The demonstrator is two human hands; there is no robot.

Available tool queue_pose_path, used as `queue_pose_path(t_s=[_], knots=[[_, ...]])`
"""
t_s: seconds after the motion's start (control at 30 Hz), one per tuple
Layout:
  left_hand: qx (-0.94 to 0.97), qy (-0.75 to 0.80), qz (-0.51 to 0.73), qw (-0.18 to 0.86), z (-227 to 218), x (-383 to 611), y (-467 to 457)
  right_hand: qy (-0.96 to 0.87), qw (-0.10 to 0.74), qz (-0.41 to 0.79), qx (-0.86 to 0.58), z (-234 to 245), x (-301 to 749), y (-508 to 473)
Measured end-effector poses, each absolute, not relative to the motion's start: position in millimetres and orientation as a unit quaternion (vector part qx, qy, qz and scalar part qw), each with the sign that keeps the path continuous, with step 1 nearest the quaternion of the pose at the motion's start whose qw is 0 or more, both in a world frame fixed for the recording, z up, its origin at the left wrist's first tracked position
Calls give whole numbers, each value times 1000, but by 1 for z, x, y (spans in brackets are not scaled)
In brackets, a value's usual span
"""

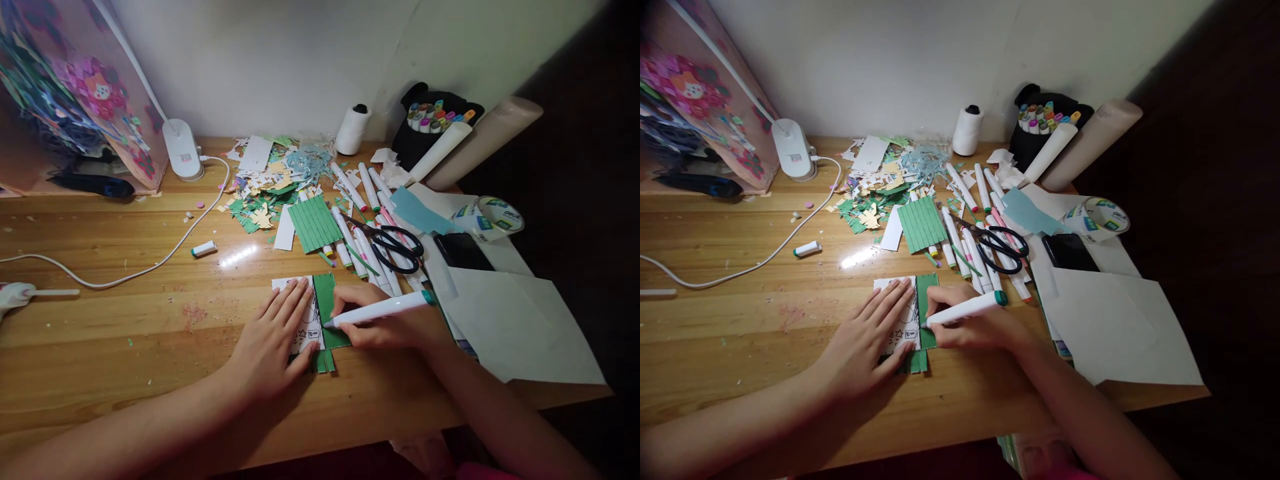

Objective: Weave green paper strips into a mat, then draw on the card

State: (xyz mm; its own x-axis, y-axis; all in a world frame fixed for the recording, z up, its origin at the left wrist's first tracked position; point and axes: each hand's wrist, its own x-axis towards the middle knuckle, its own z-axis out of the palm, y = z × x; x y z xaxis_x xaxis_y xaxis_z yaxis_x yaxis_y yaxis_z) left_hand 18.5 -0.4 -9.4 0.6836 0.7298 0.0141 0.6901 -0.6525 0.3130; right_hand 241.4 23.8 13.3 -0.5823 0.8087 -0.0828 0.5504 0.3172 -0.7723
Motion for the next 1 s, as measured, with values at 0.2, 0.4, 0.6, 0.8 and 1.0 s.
queue_pose_path(t_s=[0.2, 0.4, 0.6, 0.8, 1.0], knots=[[905, 395, 63, 146, -7, 20, -1, -823, 135, 397, -383, 15, 240, 22], [904, 394, 66, 150, -7, 19, 0, -828, 119, 411, -362, 16, 239, 21], [904, 394, 68, 151, -8, 19, 0, -828, 121, 416, -357, 15, 239, 21], [905, 392, 62, 150, -8, 19, 0, -815, 112, 439, -361, 14, 242, 22], [902, 394, 74, 159, -8, 20, 3, -780, 111, 486, -378, 14, 244, 23]])
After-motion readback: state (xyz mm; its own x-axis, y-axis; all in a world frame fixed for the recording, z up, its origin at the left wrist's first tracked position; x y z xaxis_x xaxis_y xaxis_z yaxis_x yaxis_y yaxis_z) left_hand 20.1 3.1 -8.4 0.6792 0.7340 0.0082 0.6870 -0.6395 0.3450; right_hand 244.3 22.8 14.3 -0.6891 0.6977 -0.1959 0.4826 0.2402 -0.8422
